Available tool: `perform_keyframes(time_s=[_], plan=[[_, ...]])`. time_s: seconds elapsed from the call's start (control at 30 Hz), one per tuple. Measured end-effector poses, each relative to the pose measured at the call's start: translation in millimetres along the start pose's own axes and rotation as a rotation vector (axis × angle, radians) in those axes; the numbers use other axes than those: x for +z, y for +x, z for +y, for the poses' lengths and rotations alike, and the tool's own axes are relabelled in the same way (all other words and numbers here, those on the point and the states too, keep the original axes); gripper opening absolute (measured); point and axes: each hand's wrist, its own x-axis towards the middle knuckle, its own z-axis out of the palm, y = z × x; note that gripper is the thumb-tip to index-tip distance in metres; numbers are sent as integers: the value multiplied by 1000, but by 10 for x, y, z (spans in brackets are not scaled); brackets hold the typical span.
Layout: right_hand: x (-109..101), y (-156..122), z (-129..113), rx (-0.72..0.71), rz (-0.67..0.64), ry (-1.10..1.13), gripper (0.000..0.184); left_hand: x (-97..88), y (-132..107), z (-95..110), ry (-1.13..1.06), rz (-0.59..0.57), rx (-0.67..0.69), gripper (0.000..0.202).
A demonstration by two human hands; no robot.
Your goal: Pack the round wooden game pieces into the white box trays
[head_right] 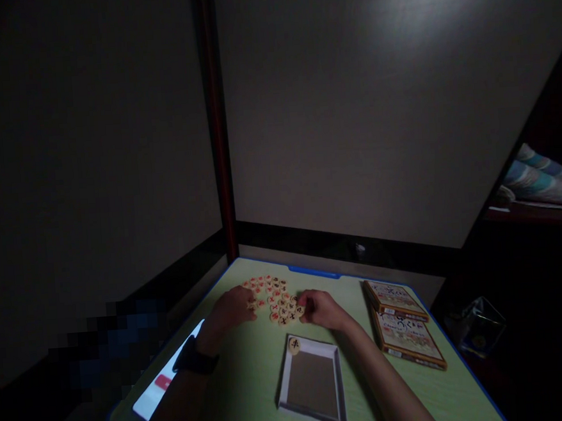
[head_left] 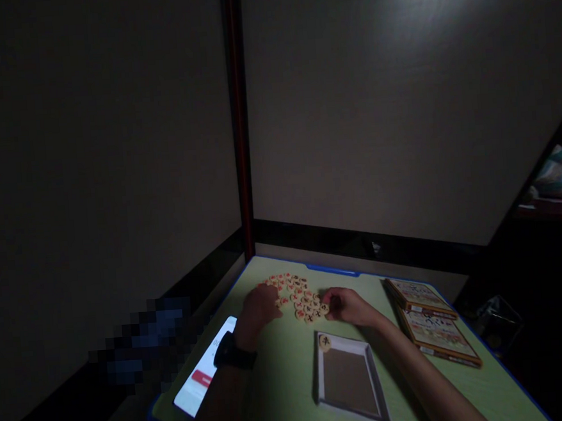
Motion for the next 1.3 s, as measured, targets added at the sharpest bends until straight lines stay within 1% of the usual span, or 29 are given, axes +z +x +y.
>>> perform_keyframes(time_s=[0.07,0.27,0.53,0.8,0.9,1.0,1.1,1.2,1.3], plan=[[-2,5,4,3,1,-9,25,9,11,-2,-5,-23,2,26],[2,23,23,9,3,-28,26,58,28,10,-10,-9,32,28],[13,14,0,4,13,-45,24,67,49,18,-3,-8,69,29],[38,1,-54,-56,42,-129,22,55,35,18,-33,51,101,28],[39,1,-54,-74,54,-147,21,21,-1,37,-17,51,61,28],[37,5,-38,-65,52,-151,22,-27,-37,54,-7,53,-19,31],[32,6,-25,-66,55,-164,21,-74,-54,65,-3,21,-81,31],[20,8,-25,-69,50,-176,20,-100,-54,73,6,-13,-98,29],[4,12,-28,-58,48,-181,20,-95,-49,71,5,-8,-81,30]])
